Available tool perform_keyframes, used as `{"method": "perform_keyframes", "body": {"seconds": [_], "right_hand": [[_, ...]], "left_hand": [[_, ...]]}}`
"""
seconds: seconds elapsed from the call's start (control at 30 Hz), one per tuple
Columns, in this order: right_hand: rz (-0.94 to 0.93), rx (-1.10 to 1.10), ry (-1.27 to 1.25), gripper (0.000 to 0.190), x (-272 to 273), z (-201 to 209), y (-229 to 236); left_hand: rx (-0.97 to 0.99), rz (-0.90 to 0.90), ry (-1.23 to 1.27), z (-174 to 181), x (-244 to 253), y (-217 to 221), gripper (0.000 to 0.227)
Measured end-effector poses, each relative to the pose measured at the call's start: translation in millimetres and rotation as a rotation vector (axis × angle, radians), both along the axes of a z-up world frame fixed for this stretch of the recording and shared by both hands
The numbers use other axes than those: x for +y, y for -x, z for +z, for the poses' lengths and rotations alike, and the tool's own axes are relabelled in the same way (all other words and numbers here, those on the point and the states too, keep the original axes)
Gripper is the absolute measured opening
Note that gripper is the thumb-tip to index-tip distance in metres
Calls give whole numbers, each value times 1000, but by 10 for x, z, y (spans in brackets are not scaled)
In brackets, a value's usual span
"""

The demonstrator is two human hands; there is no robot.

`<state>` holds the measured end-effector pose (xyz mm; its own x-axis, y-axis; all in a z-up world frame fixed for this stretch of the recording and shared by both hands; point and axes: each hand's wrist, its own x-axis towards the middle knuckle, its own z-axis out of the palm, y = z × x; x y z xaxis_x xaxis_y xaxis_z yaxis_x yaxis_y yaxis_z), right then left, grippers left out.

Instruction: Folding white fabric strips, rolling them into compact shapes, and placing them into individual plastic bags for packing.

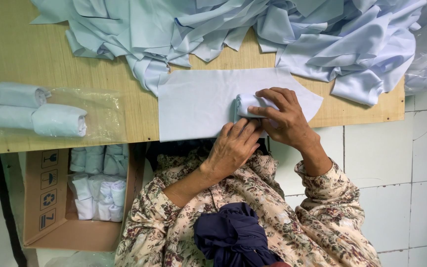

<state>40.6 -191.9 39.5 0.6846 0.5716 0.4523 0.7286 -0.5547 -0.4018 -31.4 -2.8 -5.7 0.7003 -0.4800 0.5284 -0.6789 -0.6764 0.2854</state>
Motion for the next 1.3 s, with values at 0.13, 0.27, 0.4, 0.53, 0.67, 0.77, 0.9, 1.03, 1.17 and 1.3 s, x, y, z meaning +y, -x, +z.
{"method": "perform_keyframes", "body": {"seconds": [0.13, 0.27, 0.4, 0.53, 0.67, 0.77, 0.9, 1.03, 1.17, 1.3], "right_hand": [[5, 37, -1, 50, -45, -2, 92], [-26, 41, 41, 45, -104, -93, 151], [-45, -9, 76, 44, -121, -129, 206], [-66, -26, 111, 43, -200, -284, 256], [-46, 70, 74, 42, -175, -171, 252], [-47, 197, -27, 36, -181, -120, 225], [-107, 272, -67, 44, -107, -45, 137], [-103, 239, -5, 49, -30, 78, 90], [-107, 174, -8, 48, 59, 66, 107], [-86, 134, -71, 42, 41, -137, 160]], "left_hand": [[-11, -11, 12, -163, -40, 39, 40], [5, -52, 88, -154, -4, 21, 27], [129, -62, 301, -150, 84, -38, 22], [202, -42, 462, 8, 148, -301, 23], [483, -21, 429, 134, 259, -531, 45], [637, -70, 385, 173, 317, -587, 48], [693, -131, 480, 178, 316, -594, 51], [682, -192, 572, 192, 398, -636, 56], [654, -244, 587, 155, 459, -598, 61], [700, -303, 574, 375, 540, -537, 58]]}}
